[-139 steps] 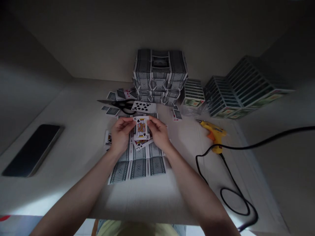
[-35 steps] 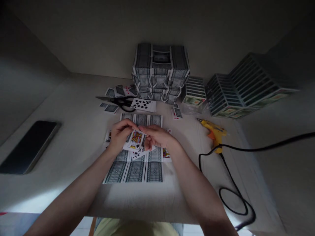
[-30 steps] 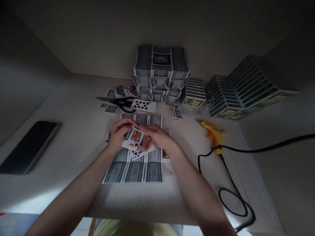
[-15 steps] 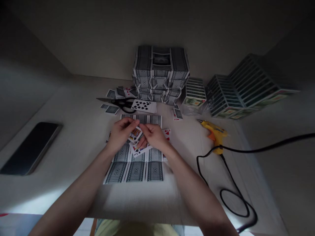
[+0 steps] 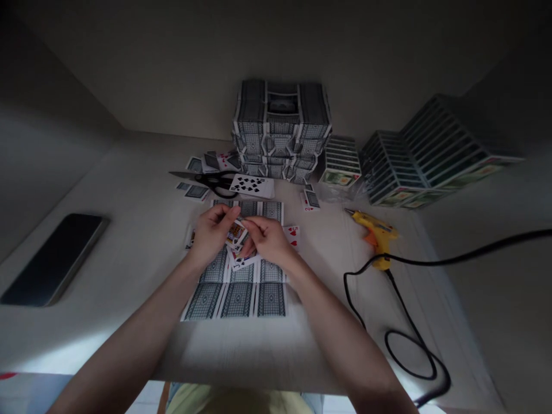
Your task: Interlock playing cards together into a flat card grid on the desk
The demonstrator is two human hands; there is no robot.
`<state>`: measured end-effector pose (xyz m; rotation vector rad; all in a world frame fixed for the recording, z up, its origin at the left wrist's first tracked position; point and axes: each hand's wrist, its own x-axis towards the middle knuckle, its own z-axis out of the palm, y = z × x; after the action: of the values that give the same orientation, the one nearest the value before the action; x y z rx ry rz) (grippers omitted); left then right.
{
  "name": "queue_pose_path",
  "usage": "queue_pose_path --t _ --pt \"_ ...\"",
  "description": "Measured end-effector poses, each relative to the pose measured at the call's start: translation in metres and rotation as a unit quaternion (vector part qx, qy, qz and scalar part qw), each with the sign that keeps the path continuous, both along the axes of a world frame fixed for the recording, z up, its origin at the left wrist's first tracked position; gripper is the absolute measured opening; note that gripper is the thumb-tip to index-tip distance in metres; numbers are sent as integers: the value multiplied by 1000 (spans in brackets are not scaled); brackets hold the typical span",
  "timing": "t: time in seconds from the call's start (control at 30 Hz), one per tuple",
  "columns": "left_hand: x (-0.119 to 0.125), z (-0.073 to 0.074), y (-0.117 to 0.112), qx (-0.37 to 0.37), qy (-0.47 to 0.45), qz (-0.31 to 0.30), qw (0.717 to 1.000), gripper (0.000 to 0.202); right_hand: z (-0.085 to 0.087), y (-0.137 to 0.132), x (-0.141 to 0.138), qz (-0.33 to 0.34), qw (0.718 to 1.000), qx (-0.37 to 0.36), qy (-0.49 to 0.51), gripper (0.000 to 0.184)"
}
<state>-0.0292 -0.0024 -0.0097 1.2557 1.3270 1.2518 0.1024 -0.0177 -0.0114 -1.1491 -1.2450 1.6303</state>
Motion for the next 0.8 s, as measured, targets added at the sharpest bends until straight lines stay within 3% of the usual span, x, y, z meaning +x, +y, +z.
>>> queue_pose_path --t 0.2,0.33,0.53,0.7,0.8 --pt "-2 0 0 -36 -94 -18 995 36 -4 -3 -2 -29 997 59 -29 28" --pt "-1 -1 0 -40 -119 -20 992 36 -3 -3 1 -14 998 51 -17 29" --pt "2 -1 -6 75 64 40 994 27 4 0 7 36 999 -1 25 34" --pt "0 -3 -10 194 208 51 957 25 3 -1 5 15 1000 15 15 33" --pt "-2 -4 -9 232 249 40 939 24 1 -1 3 1 1000 30 3 34"
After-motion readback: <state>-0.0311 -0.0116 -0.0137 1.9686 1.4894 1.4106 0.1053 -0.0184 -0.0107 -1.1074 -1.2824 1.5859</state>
